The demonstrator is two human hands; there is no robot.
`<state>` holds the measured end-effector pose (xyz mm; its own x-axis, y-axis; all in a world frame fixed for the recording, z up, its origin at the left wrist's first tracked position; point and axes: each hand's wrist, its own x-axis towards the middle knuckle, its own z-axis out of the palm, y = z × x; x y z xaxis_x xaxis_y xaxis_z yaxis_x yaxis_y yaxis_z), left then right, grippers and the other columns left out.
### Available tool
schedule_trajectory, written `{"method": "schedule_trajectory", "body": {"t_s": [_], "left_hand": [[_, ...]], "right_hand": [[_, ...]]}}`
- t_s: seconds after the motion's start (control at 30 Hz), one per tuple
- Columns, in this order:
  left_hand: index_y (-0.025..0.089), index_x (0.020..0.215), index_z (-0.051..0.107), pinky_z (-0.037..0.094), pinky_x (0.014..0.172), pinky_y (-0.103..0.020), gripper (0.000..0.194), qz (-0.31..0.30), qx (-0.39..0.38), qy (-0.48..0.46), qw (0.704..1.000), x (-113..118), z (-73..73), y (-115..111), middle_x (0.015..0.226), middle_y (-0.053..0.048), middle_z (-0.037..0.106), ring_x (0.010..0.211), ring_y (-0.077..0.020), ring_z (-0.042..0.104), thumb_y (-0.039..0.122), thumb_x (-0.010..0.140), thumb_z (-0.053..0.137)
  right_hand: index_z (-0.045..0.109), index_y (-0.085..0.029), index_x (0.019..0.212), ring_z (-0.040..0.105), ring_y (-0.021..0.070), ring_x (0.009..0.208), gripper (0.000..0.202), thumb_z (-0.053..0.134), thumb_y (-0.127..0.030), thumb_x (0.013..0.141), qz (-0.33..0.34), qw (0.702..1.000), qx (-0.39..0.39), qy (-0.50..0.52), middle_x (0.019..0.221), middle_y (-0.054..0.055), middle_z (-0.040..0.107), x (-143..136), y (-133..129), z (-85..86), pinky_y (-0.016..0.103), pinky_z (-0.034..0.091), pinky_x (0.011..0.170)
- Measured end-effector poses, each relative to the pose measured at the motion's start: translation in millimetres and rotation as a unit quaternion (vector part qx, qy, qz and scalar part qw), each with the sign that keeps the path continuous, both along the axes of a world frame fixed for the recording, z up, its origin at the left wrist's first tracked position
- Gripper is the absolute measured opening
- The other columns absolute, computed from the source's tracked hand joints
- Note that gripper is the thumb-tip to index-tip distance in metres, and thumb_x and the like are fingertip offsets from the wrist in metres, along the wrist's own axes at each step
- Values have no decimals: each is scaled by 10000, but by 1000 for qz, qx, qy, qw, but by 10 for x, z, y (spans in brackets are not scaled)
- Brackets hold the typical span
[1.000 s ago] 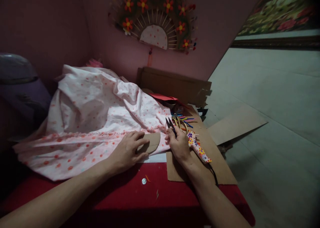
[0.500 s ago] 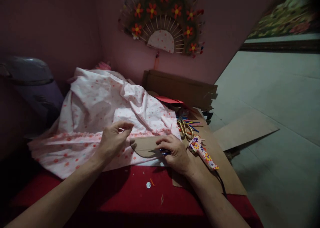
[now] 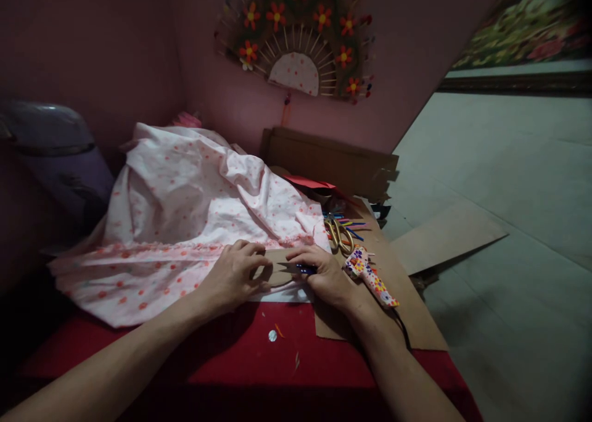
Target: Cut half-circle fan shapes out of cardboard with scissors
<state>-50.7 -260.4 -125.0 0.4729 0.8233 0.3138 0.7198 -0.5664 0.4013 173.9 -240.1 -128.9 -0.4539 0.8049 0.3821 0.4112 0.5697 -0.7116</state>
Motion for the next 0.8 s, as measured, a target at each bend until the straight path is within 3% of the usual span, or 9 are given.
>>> {"method": "schedule_trajectory", "body": {"t_s": [0.27,0.47,0.63,0.73,0.8], "left_hand": [[235,970,684,382,873,-456,245,6,-5,33,999,2,16,-21,1177,-72,608,1045,-276,496,352,755,685],[205,1046,646,398,866,-452,334,4,14,50,999,12,8,-50,1210,-106,594,1072,-291,505,311,734,702],[180,1029,638,420,851,-433,209,-11,98,63,993,36,5,-33,1120,-104,658,1000,-265,580,263,855,556],[143,1024,634,426,851,-433,214,1,174,71,982,10,-2,10,985,-112,702,910,-250,629,138,876,480],[127,1005,637,446,804,-399,224,22,220,40,975,-26,15,24,909,-110,713,831,-237,647,93,864,467]], "right_hand": [[742,-191,819,642,202,891,145,643,-141,725,5,991,-82,106,934,69,719,-9,59,-46,341,474,831],[740,-186,801,636,198,829,104,657,-195,739,-6,988,-96,120,877,62,715,-17,56,-38,331,476,781],[735,-186,794,621,209,859,141,642,-291,774,-54,988,-73,128,842,60,695,7,85,-78,352,462,822],[731,-187,891,601,170,708,275,631,-418,781,-108,968,-144,174,784,46,662,23,99,-102,292,477,641],[712,-182,985,543,125,575,398,626,-505,768,-141,946,-204,208,734,33,635,30,103,-110,228,411,491]]}}
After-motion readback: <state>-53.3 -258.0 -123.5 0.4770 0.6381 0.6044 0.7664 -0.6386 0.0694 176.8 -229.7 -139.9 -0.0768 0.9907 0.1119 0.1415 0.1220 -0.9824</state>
